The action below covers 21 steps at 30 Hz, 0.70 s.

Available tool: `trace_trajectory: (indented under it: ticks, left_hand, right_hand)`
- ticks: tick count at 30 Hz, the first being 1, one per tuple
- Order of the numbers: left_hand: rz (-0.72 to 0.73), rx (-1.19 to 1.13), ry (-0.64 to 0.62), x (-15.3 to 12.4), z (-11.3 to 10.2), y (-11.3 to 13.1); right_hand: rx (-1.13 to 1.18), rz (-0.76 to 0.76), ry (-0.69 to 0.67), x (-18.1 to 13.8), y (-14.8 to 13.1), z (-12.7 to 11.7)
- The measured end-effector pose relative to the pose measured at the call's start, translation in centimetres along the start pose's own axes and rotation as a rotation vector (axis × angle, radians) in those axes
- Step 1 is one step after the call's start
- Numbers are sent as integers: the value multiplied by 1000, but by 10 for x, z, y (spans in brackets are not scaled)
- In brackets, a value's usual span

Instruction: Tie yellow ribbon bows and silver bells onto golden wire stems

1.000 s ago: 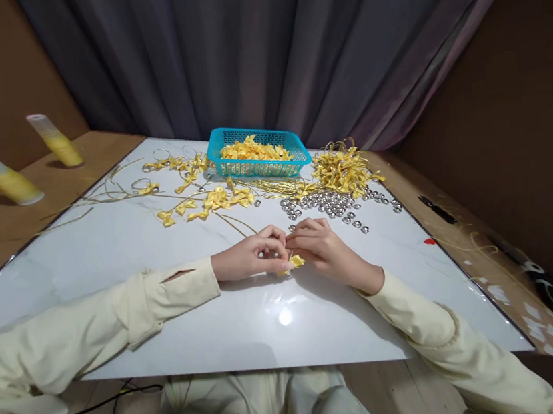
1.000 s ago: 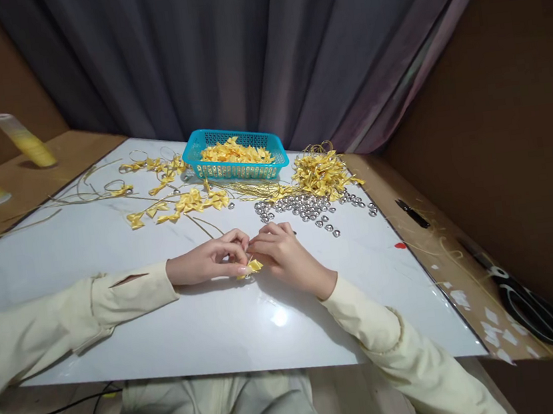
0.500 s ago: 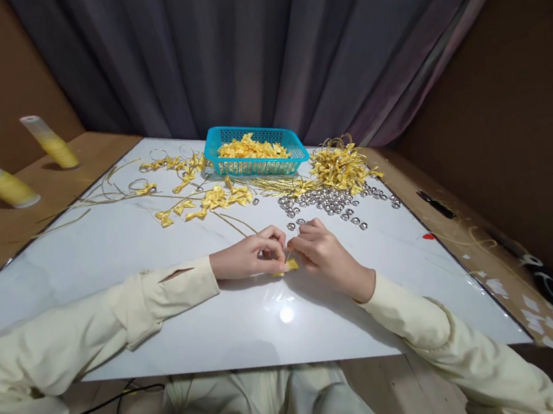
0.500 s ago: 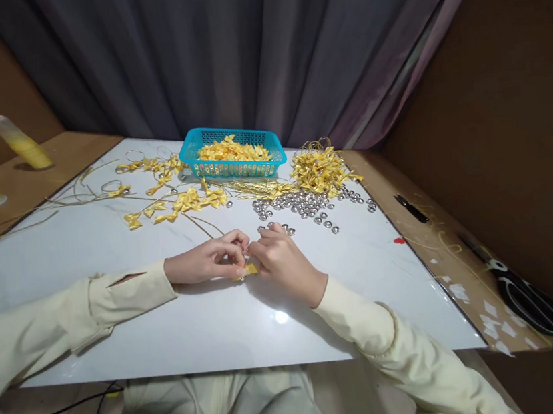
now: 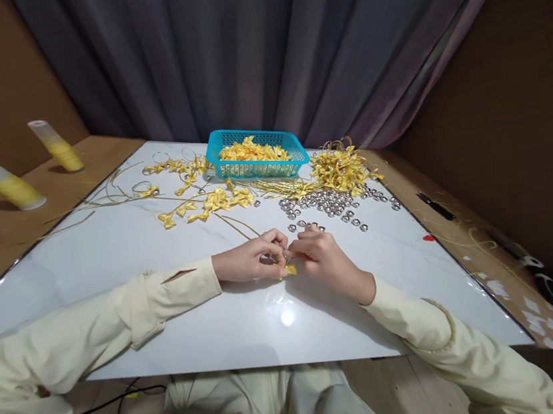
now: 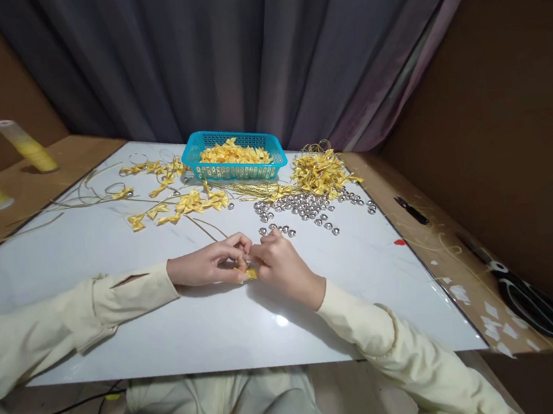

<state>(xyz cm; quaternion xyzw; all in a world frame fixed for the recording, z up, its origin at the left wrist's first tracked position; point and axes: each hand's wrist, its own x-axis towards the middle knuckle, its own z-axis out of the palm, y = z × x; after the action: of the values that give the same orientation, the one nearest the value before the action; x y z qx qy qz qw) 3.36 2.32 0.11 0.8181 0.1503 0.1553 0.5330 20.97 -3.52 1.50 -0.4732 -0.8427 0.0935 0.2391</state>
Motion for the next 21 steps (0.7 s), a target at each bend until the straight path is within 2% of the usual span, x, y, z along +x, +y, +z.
trace_trajectory:
  ticks: [7,15,21]
  left_hand:
    - [-42,-24,24,-1,1,2]
    - [-215,-337,96,2,-4,5]
    - [-190,-392,114,2,0,6]
  right_hand:
    - [33,-36,-63,2,3,-6]
    - [14,-2,-33,2,15,-17]
    - [54,45,-20,1,8,-20]
